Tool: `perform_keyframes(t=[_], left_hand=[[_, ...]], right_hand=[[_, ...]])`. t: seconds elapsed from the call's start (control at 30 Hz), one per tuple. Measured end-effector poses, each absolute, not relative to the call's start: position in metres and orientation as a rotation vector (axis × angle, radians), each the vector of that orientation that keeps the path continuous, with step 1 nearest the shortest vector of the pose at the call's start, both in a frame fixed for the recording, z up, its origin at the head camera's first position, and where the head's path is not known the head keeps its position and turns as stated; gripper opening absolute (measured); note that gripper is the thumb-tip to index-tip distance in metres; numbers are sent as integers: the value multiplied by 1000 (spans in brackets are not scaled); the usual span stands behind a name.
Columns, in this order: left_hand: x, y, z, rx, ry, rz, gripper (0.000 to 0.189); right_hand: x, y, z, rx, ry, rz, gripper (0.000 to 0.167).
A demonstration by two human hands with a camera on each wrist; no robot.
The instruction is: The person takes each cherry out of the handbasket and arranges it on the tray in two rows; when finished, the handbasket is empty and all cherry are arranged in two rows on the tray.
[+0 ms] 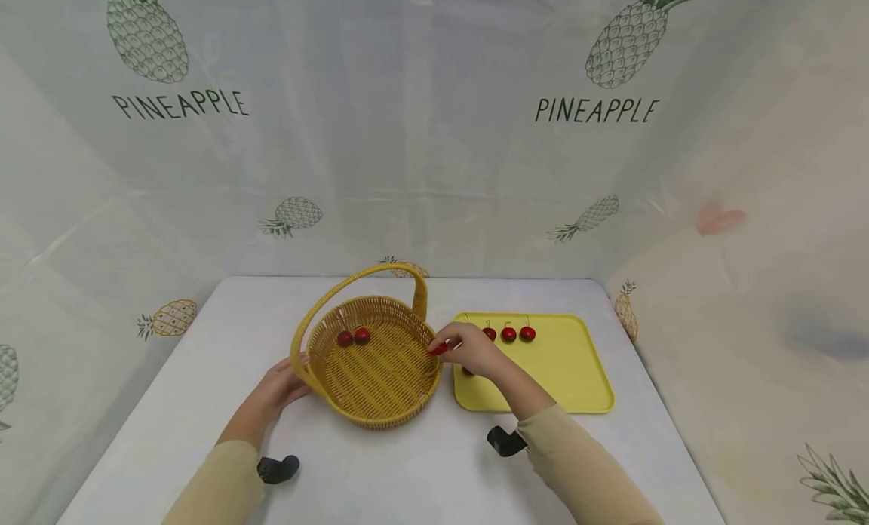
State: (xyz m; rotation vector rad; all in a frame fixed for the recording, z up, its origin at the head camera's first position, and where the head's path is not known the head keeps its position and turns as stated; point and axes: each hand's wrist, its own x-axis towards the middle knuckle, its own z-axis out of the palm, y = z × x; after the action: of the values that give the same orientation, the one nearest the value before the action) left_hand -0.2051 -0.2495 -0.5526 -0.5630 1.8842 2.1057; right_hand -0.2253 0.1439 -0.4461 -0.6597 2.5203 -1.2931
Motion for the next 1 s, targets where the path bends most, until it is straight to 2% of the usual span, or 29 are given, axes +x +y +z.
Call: perform_keyframes(t=[0.43,1.0], left_hand=[[-205,-251,-551,-566,1878,2112,59],[-204,-249,-552,-562,1880,2120,58]], right_hand=[[-219,185,-454,-551,2523,-1451,18],[-213,211,-472,-381,2583,-1438,20]])
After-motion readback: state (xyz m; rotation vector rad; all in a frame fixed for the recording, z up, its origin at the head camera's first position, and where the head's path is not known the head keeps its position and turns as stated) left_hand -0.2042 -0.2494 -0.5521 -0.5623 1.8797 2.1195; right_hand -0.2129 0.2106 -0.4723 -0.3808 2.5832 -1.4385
